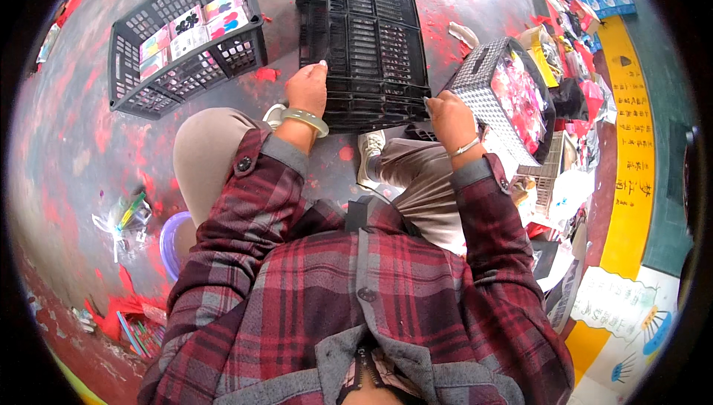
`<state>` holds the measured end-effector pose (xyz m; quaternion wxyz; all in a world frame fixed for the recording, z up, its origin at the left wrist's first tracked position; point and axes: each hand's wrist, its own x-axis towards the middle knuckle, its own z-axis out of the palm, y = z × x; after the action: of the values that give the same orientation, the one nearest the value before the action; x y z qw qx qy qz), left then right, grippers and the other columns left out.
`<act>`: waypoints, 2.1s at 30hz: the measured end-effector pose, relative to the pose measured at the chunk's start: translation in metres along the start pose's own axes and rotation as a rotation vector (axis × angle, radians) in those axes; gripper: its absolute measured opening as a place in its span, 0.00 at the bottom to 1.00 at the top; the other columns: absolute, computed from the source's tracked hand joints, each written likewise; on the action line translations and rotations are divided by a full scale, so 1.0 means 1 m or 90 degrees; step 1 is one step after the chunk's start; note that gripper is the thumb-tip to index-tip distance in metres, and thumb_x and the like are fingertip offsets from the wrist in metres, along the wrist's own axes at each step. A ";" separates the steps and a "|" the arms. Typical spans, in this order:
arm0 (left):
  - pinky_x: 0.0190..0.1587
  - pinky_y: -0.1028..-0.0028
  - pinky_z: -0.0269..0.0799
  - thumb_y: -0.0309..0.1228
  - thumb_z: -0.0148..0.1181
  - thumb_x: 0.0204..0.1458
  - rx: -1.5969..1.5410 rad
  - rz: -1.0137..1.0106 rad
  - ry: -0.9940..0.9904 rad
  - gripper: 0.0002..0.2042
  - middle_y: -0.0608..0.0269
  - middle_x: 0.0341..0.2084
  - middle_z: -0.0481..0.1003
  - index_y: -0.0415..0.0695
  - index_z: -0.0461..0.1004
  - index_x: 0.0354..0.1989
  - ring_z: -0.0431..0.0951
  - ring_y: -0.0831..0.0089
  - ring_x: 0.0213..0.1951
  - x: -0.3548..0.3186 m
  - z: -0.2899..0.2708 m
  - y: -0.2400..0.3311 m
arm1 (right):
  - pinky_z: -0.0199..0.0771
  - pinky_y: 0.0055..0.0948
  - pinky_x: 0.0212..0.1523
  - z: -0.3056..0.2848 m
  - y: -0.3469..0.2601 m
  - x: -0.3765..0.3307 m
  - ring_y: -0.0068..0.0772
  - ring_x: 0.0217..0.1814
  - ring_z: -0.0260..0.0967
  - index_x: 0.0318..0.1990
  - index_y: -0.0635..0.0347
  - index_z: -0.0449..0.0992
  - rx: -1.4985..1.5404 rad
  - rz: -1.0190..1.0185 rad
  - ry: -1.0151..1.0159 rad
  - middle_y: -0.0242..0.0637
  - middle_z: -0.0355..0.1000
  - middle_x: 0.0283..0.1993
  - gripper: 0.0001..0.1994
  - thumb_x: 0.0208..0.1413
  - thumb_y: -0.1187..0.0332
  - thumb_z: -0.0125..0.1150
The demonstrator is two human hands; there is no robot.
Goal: The person sits on the floor and wipes a black plastic crate with a cloth. They clean the exterior and interior surfaces, turning the crate over to reach different sides.
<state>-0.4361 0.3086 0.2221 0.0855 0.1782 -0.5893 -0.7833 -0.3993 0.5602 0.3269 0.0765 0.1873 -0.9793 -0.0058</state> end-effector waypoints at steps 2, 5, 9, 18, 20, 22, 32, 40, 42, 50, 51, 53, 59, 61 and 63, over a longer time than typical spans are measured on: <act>0.28 0.77 0.63 0.35 0.55 0.52 -0.022 0.012 -0.015 0.13 0.72 0.19 0.69 0.33 0.75 0.30 0.64 0.83 0.24 -0.005 0.003 0.007 | 0.70 0.40 0.35 0.005 -0.004 -0.003 0.45 0.32 0.69 0.25 0.57 0.76 -0.020 0.044 0.008 0.42 0.69 0.27 0.05 0.47 0.71 0.54; 0.29 0.76 0.63 0.35 0.54 0.52 0.020 0.011 -0.007 0.14 0.70 0.17 0.70 0.33 0.75 0.29 0.65 0.81 0.24 0.000 -0.001 -0.001 | 0.70 0.37 0.36 0.017 -0.004 -0.004 0.44 0.34 0.71 0.27 0.57 0.77 0.108 0.132 0.061 0.42 0.71 0.29 0.05 0.47 0.70 0.55; 0.31 0.72 0.65 0.37 0.53 0.53 0.075 0.035 0.003 0.15 0.62 0.18 0.73 0.33 0.75 0.30 0.69 0.76 0.24 0.005 -0.001 -0.008 | 0.71 0.32 0.32 0.030 -0.012 0.005 0.45 0.27 0.72 0.30 0.57 0.79 0.413 0.274 0.062 0.43 0.74 0.26 0.06 0.44 0.69 0.59; 0.38 0.73 0.66 0.37 0.52 0.53 0.112 0.016 -0.025 0.16 0.59 0.26 0.75 0.32 0.75 0.34 0.72 0.72 0.31 -0.001 0.006 0.003 | 0.70 0.35 0.32 0.025 -0.057 0.008 0.45 0.30 0.71 0.28 0.57 0.77 0.248 0.155 0.185 0.40 0.71 0.28 0.03 0.45 0.70 0.58; 0.38 0.75 0.65 0.36 0.52 0.53 0.111 0.009 -0.030 0.16 0.64 0.27 0.74 0.31 0.74 0.34 0.70 0.77 0.32 -0.005 0.008 0.013 | 0.70 0.36 0.32 0.026 -0.056 0.010 0.46 0.30 0.70 0.28 0.58 0.76 0.438 0.163 0.105 0.40 0.71 0.29 0.03 0.46 0.70 0.58; 0.38 0.75 0.65 0.37 0.52 0.53 0.104 0.005 -0.035 0.16 0.64 0.26 0.75 0.31 0.74 0.33 0.70 0.77 0.31 -0.010 0.007 0.018 | 0.70 0.33 0.33 0.007 -0.071 0.017 0.44 0.30 0.70 0.30 0.59 0.76 0.424 0.142 0.089 0.39 0.71 0.28 0.04 0.45 0.73 0.58; 0.34 0.67 0.66 0.39 0.50 0.52 0.104 0.050 -0.023 0.18 0.49 0.21 0.74 0.33 0.74 0.31 0.74 0.61 0.27 0.002 0.007 -0.003 | 0.72 0.34 0.37 0.002 -0.070 0.015 0.40 0.43 0.66 0.38 0.55 0.74 0.059 -0.106 0.032 0.36 0.66 0.35 0.12 0.42 0.75 0.54; 0.32 0.66 0.64 0.38 0.50 0.52 0.081 0.034 -0.020 0.18 0.50 0.20 0.74 0.32 0.73 0.27 0.72 0.62 0.25 0.010 0.007 -0.019 | 0.71 0.35 0.36 0.008 -0.030 0.005 0.44 0.33 0.71 0.31 0.57 0.77 0.306 0.132 0.079 0.42 0.73 0.31 0.07 0.44 0.72 0.54; 0.31 0.66 0.63 0.38 0.51 0.52 0.078 0.043 -0.025 0.17 0.50 0.19 0.74 0.32 0.73 0.25 0.71 0.61 0.24 0.005 0.006 -0.005 | 0.70 0.33 0.36 0.000 -0.039 -0.009 0.43 0.34 0.72 0.32 0.58 0.77 0.334 0.226 0.112 0.42 0.72 0.32 0.07 0.45 0.73 0.55; 0.40 0.73 0.64 0.35 0.54 0.52 0.107 -0.031 -0.122 0.14 0.61 0.30 0.75 0.34 0.75 0.35 0.70 0.74 0.34 0.014 0.032 0.033 | 0.68 0.25 0.39 0.003 -0.057 -0.019 0.31 0.35 0.70 0.33 0.60 0.76 0.441 0.271 0.293 0.37 0.72 0.33 0.06 0.46 0.77 0.57; 0.40 0.73 0.65 0.35 0.54 0.52 0.078 -0.058 -0.100 0.14 0.59 0.31 0.75 0.33 0.75 0.35 0.71 0.73 0.35 0.013 0.041 0.050 | 0.68 0.24 0.39 -0.001 -0.054 -0.015 0.30 0.35 0.69 0.33 0.60 0.76 0.466 0.277 0.318 0.36 0.72 0.32 0.06 0.46 0.78 0.57; 0.40 0.70 0.67 0.33 0.54 0.52 0.012 -0.092 -0.122 0.14 0.56 0.33 0.75 0.31 0.72 0.37 0.73 0.69 0.33 0.027 0.051 0.068 | 0.67 0.22 0.38 -0.012 -0.046 -0.005 0.24 0.34 0.67 0.33 0.61 0.76 0.542 0.289 0.370 0.33 0.71 0.31 0.06 0.46 0.79 0.58; 0.38 0.61 0.72 0.27 0.55 0.49 -0.349 -0.308 -0.182 0.08 0.55 0.31 0.73 0.35 0.71 0.35 0.74 0.61 0.32 0.029 0.066 0.147 | 0.63 0.17 0.36 -0.070 -0.030 0.017 0.17 0.33 0.63 0.36 0.62 0.76 0.643 0.346 0.454 0.28 0.71 0.33 0.06 0.49 0.78 0.59; 0.39 0.63 0.73 0.24 0.55 0.48 -0.378 -0.329 -0.195 0.06 0.55 0.31 0.74 0.37 0.71 0.34 0.75 0.62 0.34 0.037 0.068 0.165 | 0.64 0.17 0.37 -0.085 -0.029 0.032 0.18 0.34 0.64 0.36 0.63 0.76 0.664 0.315 0.493 0.28 0.70 0.32 0.06 0.49 0.79 0.59; 0.38 0.65 0.73 0.24 0.55 0.48 -0.417 -0.291 -0.240 0.06 0.57 0.30 0.74 0.37 0.71 0.35 0.75 0.64 0.34 0.044 0.071 0.178 | 0.64 0.18 0.38 -0.094 -0.029 0.052 0.20 0.34 0.65 0.35 0.62 0.76 0.611 0.257 0.523 0.29 0.70 0.31 0.06 0.48 0.79 0.58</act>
<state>-0.5169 0.3056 0.4016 -0.1469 0.1216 -0.2604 -0.9465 -0.4219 0.5157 0.4261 0.3513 0.0004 -0.7801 0.5177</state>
